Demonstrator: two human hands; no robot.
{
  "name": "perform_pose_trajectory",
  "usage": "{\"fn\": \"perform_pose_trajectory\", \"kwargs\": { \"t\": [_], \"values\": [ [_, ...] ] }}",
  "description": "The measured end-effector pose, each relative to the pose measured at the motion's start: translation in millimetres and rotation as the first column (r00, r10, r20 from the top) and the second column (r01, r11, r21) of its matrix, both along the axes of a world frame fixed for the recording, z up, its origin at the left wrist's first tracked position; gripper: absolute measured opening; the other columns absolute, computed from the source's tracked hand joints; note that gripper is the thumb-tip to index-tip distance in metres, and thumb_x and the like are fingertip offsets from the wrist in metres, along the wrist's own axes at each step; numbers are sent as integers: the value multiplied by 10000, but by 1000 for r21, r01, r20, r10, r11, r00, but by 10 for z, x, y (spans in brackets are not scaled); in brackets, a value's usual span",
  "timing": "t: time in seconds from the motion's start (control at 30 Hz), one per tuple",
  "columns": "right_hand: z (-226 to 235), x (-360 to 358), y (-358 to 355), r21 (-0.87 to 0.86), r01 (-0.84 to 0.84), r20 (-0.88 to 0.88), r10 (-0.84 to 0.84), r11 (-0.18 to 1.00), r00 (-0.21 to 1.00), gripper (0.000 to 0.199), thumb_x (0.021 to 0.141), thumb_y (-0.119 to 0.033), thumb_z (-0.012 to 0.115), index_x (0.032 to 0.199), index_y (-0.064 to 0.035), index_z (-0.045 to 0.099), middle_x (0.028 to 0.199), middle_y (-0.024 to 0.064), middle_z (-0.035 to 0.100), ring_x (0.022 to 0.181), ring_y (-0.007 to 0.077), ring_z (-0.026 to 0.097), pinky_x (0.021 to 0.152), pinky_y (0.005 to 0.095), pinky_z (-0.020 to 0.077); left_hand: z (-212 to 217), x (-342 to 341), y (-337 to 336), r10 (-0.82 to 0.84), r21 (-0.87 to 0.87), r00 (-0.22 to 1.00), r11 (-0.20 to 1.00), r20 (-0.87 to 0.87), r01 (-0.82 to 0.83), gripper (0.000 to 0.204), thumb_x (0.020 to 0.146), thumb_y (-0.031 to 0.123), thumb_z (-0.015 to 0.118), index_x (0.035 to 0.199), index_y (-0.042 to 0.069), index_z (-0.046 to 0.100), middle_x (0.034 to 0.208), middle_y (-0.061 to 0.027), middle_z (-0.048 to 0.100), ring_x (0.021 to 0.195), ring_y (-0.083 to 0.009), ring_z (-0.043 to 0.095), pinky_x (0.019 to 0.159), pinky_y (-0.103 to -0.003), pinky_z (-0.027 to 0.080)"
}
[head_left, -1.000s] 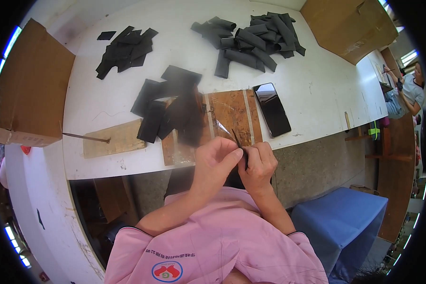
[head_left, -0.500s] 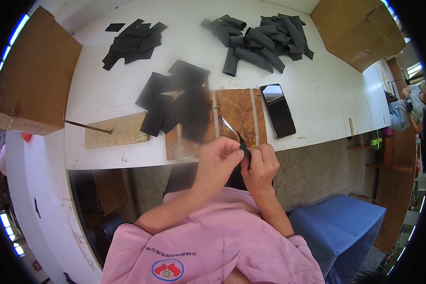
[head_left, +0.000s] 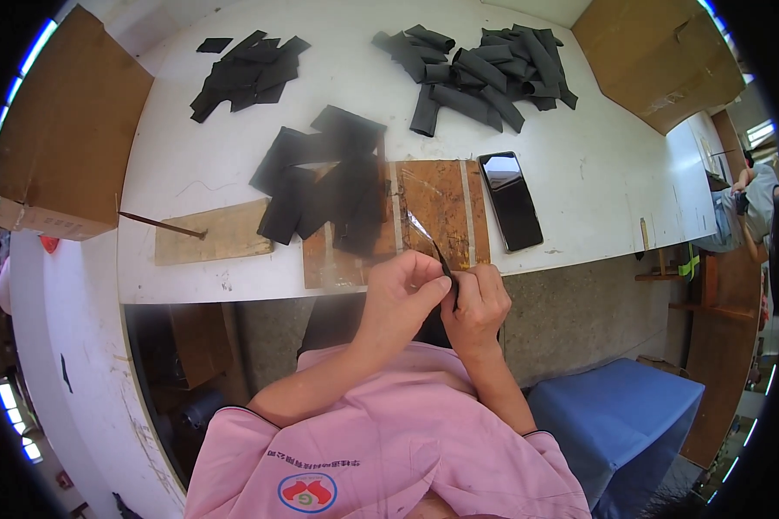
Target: Manually assembling or folding small black foam or rubber parts at a workstation.
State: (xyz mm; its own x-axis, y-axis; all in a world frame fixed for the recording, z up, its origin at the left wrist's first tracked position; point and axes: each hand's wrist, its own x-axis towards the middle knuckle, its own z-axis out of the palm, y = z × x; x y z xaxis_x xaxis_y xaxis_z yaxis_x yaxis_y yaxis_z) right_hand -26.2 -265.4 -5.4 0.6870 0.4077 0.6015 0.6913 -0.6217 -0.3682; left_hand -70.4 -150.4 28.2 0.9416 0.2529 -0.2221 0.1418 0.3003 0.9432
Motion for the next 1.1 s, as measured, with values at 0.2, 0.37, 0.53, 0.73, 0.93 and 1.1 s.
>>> {"fn": "perform_pose_trajectory", "kwargs": {
  "t": [0.2,0.37,0.53,0.73,0.93,1.1],
  "values": [
    [-17,2,9,-11,-4,2,4,1000,1000,195,527,-25,645,684,-41,532,634,75,444,567,245,473,467,335,380,-23,-8,2,13,5,1000,1000,-18,-12,50,752,26,578,796,18,554,694,28,531,608,-12,456,538,-159,372],
    [-15,-2,15,-17,-4,-1,4,1000,1000,189,526,-24,644,678,-40,532,632,74,443,566,244,473,468,335,381,-60,-5,4,16,-3,1000,1000,0,-16,53,749,12,569,800,14,557,700,24,539,607,-12,459,539,-158,374],
    [-25,-4,19,-23,-2,-7,2,1000,1000,174,537,-22,639,672,-41,532,633,73,444,566,243,474,467,336,381,-27,-6,3,2,-17,1000,1000,-2,-2,53,747,12,571,797,14,555,701,25,536,607,-9,454,531,-158,365],
    [-27,-12,15,-35,-4,-9,3,999,1000,157,553,-39,637,671,-44,533,633,71,445,565,241,474,466,335,382,-7,-4,-4,8,-32,1000,999,-26,-9,46,748,24,579,784,18,552,699,25,534,606,-8,450,526,-158,359],
    [-35,-13,15,-37,-7,-13,6,999,1000,149,563,-49,635,675,-47,537,633,68,444,564,239,476,466,333,384,-31,-4,3,11,-22,999,1000,-31,-12,46,747,38,585,776,21,553,684,25,532,596,-11,450,521,-158,359],
    [-37,-16,19,-48,-3,-6,3,999,1000,149,566,-57,637,676,-45,536,634,67,444,566,237,476,469,332,385,-30,-6,8,11,-18,1000,1000,-23,-11,56,748,59,584,778,21,557,686,20,540,599,-16,459,524,-161,363]
  ]
}}
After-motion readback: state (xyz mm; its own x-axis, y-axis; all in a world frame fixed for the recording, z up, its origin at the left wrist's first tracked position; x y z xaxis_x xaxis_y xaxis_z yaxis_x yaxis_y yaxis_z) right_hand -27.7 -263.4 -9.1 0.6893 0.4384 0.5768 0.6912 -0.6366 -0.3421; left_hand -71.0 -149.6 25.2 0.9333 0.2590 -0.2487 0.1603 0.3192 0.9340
